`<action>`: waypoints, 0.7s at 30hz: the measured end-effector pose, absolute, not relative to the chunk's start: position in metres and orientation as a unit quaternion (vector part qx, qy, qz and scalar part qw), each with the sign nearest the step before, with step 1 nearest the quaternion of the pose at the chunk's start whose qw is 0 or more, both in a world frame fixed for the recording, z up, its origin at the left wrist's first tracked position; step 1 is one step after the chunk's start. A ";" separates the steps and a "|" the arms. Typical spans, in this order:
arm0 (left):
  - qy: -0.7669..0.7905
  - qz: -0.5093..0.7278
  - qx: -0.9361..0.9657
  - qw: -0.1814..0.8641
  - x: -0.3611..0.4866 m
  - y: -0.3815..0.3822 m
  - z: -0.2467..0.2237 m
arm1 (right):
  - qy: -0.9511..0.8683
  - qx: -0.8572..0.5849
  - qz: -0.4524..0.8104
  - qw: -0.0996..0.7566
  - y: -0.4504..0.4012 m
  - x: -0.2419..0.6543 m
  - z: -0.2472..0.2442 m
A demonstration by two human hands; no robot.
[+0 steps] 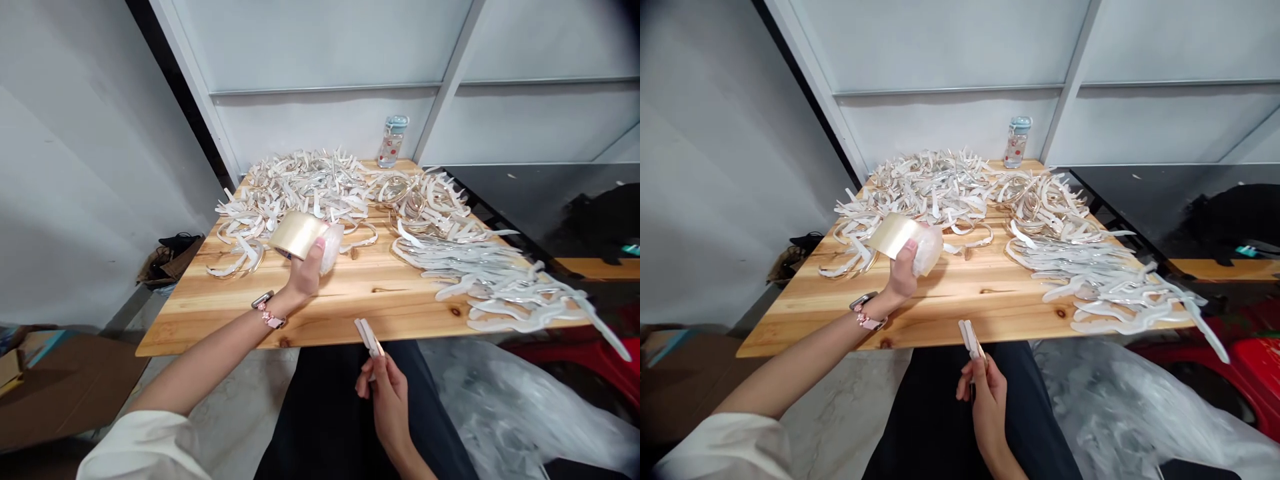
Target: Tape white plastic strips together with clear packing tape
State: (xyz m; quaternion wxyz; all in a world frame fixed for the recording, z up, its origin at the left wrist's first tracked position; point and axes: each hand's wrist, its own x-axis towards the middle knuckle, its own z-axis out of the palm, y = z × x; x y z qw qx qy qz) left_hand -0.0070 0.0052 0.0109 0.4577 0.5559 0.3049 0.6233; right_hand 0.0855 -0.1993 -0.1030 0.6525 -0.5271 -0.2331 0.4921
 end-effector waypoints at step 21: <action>0.344 0.321 0.794 0.384 0.007 -0.034 0.004 | -0.254 -0.573 0.410 0.663 -0.192 0.084 -0.095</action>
